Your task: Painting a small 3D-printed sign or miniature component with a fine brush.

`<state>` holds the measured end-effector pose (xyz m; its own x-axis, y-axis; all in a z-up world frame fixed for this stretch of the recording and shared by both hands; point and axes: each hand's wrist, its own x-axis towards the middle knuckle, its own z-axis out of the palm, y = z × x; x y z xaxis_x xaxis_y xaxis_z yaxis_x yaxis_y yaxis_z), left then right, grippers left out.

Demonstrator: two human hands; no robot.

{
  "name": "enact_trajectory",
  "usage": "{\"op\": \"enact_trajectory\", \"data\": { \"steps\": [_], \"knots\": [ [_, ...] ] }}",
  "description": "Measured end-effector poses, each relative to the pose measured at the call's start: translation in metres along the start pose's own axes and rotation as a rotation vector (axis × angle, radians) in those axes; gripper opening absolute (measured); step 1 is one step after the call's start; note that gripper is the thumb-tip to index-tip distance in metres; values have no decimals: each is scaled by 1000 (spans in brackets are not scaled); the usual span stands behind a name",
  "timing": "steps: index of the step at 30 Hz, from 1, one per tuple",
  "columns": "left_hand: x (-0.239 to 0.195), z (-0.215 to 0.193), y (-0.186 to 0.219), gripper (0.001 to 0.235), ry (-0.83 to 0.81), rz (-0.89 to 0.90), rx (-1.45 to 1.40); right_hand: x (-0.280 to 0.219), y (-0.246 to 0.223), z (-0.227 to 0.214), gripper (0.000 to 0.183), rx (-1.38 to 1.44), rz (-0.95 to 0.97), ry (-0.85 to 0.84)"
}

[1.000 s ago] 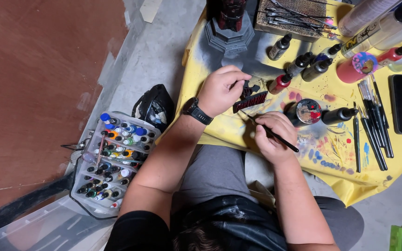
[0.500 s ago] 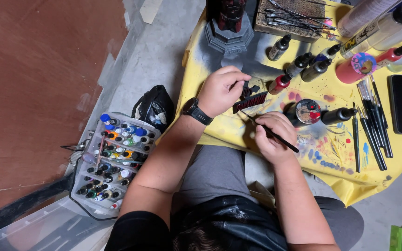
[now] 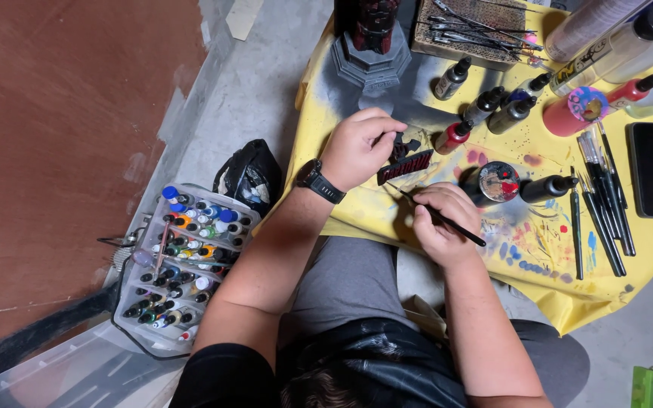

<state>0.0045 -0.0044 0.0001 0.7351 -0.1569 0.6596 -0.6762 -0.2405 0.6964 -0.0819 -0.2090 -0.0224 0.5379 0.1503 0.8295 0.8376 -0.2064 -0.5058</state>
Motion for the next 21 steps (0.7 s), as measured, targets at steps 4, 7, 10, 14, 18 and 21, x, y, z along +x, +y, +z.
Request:
{"op": "enact_trajectory", "data": {
  "steps": [4,7,10,14,18,21],
  "knots": [
    [-1,-1,2,19,-8,-9,-6,-1,0,1,10,-8,0,-1],
    [0,-1,1,19,-8,-20,-8,-3,2,0,11,12,7,-20],
    [0,0,1,20,1,-13,-10,0,-1,-1,9,-14,16,11],
    [1,0,2,20,0,-8,1,-4,2,-1,9,-4,24,13],
    [-1,2,-3,19,3,-6,15,-3,1,-4,9,-40,30,61],
    [0,0,2,21,-3,-6,-11,-3,1,-3,9,-38,22,78]
  ]
}}
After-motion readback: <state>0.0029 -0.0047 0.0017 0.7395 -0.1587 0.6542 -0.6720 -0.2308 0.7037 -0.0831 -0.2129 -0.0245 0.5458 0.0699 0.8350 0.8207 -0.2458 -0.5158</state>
